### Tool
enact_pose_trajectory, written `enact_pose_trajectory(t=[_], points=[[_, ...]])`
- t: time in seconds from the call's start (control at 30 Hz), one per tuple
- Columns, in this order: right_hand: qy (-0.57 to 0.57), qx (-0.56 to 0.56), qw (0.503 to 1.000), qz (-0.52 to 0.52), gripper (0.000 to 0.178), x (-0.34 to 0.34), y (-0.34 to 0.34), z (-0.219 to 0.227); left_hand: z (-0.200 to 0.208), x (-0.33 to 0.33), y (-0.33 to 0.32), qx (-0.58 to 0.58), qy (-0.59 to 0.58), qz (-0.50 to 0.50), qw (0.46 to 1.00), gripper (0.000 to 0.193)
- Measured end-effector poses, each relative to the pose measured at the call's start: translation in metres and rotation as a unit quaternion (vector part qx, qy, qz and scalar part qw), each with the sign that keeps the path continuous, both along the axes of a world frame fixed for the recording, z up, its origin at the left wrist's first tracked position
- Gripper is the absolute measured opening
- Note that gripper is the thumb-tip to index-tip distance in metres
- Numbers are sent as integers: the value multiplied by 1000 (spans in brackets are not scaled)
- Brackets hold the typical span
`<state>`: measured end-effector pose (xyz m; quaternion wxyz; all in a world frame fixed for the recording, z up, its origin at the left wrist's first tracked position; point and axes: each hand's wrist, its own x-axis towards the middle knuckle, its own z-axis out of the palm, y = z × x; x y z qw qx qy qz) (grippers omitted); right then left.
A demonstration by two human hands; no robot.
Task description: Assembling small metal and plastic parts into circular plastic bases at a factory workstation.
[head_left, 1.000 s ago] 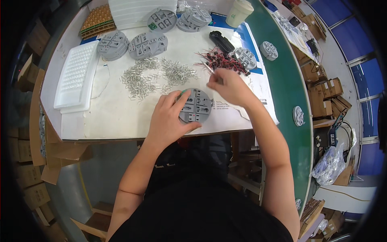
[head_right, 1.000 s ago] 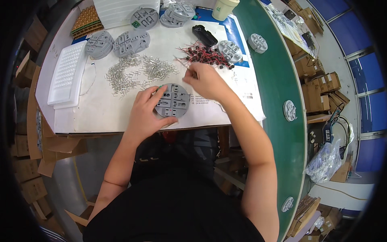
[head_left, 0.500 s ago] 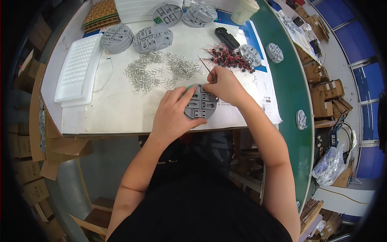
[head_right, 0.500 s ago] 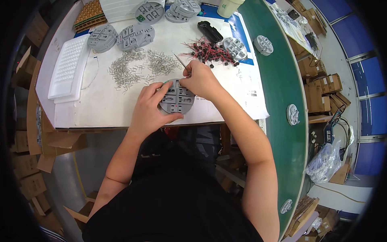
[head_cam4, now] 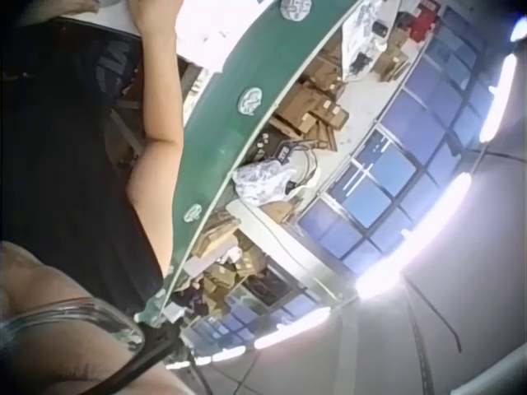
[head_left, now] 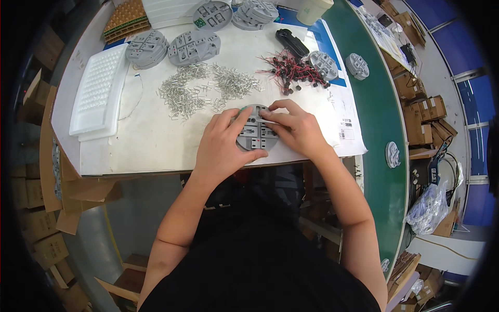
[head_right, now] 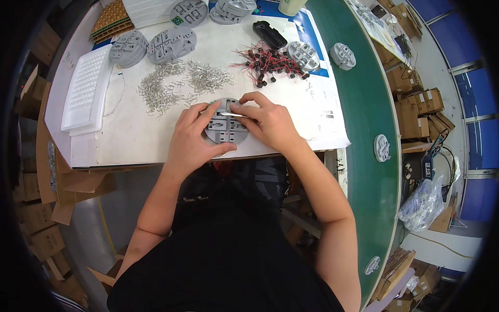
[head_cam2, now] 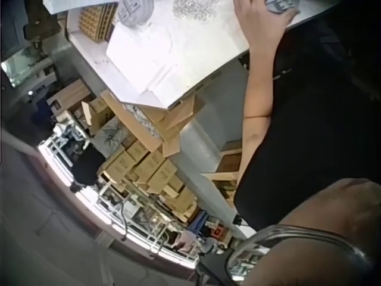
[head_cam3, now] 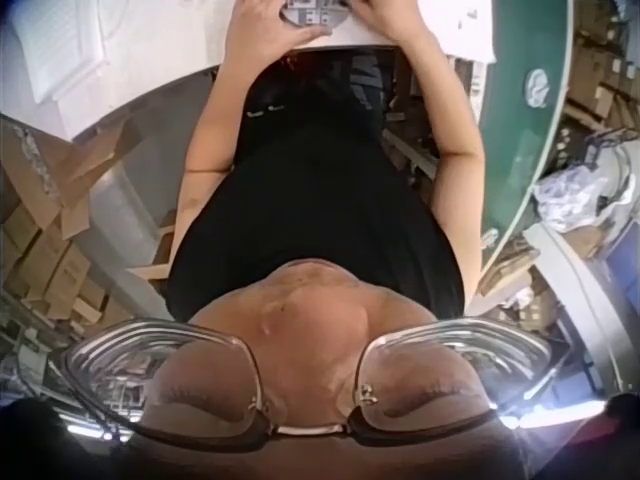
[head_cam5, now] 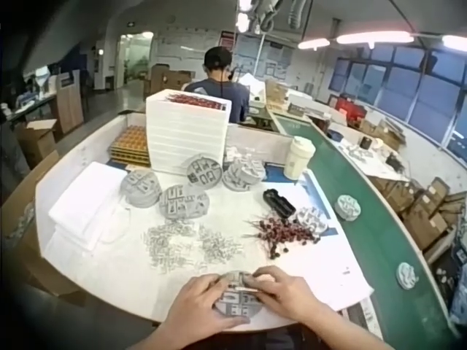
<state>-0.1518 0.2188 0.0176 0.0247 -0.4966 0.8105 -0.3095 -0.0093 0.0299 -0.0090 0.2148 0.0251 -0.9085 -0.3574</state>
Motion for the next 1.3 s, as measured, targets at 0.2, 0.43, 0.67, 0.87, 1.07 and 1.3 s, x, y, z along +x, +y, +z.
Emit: enact_pose_trajectory(t=[0.2, 0.43, 0.67, 0.87, 1.07, 1.3], points=[[-21, -51, 998, -20, 27, -3, -6, -5, 4, -1, -4, 19, -21, -21, 999, 97], [24, -62, 996, 55, 22, -42, -7, -12, 5, -4, -4, 11, -22, -32, 999, 96], [64, -38, 995, 73, 22, -21, 6, 5, 5, -4, -11, 3, 1, -27, 1000, 81], [65, -42, 994, -78, 29, 24, 19, -19, 30, -35, -19, 105, -58, -42, 992, 34], [86, -56, 991, -88, 30, 24, 17, -24, 54, -63, -21, 19, -132, -133, 982, 17], [74, -44, 992, -91, 31, 27, 17, -19, 43, -71, -20, -124, -92, -181, 971, 17]])
